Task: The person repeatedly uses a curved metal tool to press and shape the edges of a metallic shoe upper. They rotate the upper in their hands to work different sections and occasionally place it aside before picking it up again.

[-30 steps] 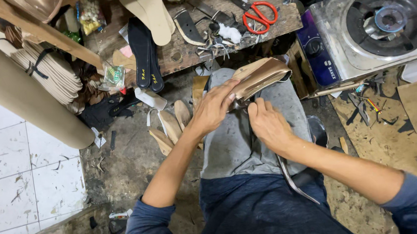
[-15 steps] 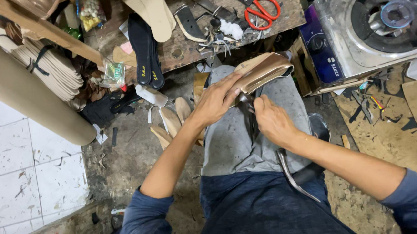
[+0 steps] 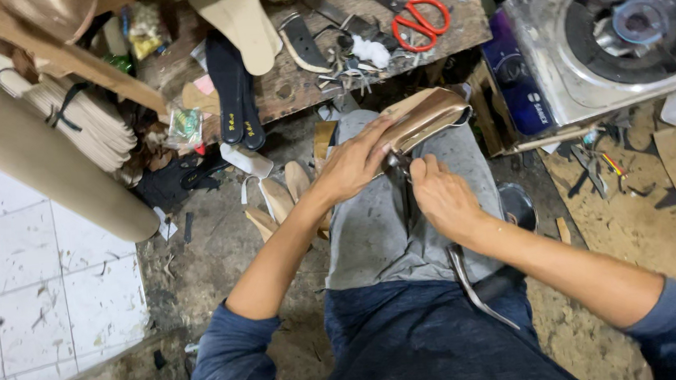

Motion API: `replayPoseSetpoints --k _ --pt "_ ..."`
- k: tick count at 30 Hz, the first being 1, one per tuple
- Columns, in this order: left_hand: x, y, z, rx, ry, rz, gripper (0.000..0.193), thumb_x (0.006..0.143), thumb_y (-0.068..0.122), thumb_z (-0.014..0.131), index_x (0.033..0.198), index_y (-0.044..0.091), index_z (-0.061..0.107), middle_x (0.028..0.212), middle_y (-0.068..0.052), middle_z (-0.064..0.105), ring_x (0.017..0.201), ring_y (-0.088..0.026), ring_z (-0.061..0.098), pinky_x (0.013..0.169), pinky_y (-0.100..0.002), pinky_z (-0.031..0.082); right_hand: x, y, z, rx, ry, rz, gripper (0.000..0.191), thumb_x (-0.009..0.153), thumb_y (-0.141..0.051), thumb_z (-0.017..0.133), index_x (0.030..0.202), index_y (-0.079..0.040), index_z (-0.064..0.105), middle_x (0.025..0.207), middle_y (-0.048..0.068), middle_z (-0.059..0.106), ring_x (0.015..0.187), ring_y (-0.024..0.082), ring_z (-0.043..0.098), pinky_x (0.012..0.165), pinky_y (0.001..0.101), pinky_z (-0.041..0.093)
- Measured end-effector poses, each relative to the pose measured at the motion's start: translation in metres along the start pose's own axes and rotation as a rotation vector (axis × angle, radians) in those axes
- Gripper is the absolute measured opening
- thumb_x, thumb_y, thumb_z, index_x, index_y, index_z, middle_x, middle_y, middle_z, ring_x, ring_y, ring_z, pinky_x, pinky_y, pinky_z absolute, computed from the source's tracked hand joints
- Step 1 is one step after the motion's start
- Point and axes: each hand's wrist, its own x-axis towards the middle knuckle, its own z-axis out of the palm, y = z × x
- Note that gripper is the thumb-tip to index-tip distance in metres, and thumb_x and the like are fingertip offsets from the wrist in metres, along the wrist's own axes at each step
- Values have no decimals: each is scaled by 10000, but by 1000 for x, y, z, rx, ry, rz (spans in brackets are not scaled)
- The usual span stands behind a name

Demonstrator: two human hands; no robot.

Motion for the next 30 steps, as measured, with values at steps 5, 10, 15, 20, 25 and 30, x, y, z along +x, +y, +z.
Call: replayPoseSetpoints --k 5,10,15,20,25,30 --pt "-3 6 3 39 -25 -28 496 1019 167 508 1489 20 451 1508 -240 517 1343 -430 533 1103 -468 451 0 7 -4 404 -130 103 175 924 -64 611 989 60 506 955 288 649 884 493 651 725 541 521" --pt "9 -1 0 -18 -59 -25 455 1054 198 550 1457 1 477 1506 -260 508 1351 -440 525 1111 -464 434 2 -1 3 217 -43 148 195 972 -66 587 1032 90 485 1005 333 611 814 497 655 702 544 529" --pt "5 -2 8 -11 -35 -25 519 1017 203 504 1490 -3 456 1507 -259 512 1345 -433 531 1142 -449 429 2 13 1 373 -84 89 180 918 -66 621 996 59 518 940 316 644 817 487 663 698 536 529" --pt "17 -12 12 -16 -99 -84 511 1023 252 537 1475 29 459 1499 -248 502 1291 -438 548 1074 -465 439 3 12 14 381 -31 170 232 959 -83 607 1061 94 497 809 297 656 813 484 667 702 537 520" --pt "18 -18 15 0 -105 -51 562 1003 270 515 1511 47 432 1500 -243 510 1220 -456 592 1029 -480 476 -5 4 12 502 -178 149 226 962 -159 638 1011 50 568 848 283 676 829 483 674 703 534 527" --pt "27 -10 8 74 -175 -137 487 1044 326 537 1436 48 462 1263 -282 644 1136 -466 627 972 -515 485 -42 -20 -22 460 -693 -247 408 906 -338 715 1133 -13 622 1137 189 643 1080 391 617 935 469 482"
